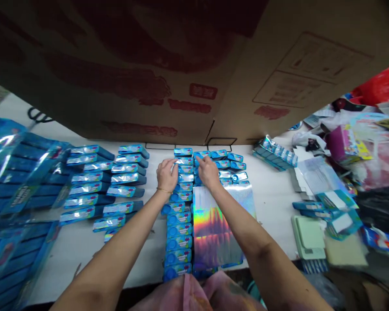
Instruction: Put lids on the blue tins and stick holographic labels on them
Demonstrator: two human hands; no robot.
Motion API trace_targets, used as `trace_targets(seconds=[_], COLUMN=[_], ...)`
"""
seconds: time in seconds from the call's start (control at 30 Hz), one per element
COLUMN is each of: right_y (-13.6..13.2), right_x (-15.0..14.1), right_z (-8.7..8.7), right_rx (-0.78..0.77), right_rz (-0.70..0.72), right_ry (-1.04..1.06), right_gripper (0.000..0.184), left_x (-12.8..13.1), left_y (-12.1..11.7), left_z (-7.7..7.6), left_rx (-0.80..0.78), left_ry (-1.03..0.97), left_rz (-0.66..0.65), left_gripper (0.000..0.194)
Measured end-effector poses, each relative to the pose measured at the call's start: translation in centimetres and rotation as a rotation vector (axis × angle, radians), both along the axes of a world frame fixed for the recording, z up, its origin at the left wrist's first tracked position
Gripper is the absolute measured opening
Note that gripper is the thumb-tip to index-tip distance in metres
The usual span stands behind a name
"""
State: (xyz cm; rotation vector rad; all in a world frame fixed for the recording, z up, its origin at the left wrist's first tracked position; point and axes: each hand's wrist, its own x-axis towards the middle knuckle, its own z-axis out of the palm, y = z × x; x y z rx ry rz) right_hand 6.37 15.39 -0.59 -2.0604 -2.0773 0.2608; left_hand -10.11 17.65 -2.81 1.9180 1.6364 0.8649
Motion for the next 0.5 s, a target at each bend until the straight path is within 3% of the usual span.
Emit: trace_targets(seconds=[0.13,0.2,0.3,0.5], right_y=[-5.1,-7.6,-9.6,-10.6], right_x=[6.3,8.4,9.4,8.3], right_z=[0.8,0.8,0.0,-1.6], right_rx=[0.120,0.105,0.027,-0.050], right_rz=[-0.108,-0.064,0.022,0.214], right_ry=[0.168,0.159,0.040,-0.167], right_gripper=[0.035,0.030,0.026,0.030], left_x=[4.0,5.9,7.9,9.2], left_y=[-4.4,-6.0,-7.2,-7.6], left_z=[1.9,1.8,1.0,0.3], left_rx=[-0.041,-0.067,-0.096,-0.118], left_ry=[0.168,0.219,0.247,0.213], left_rz=[-0.428,-0.527,-0.473,-0.314], left_gripper=[0.031,0.033,0.023,0.012])
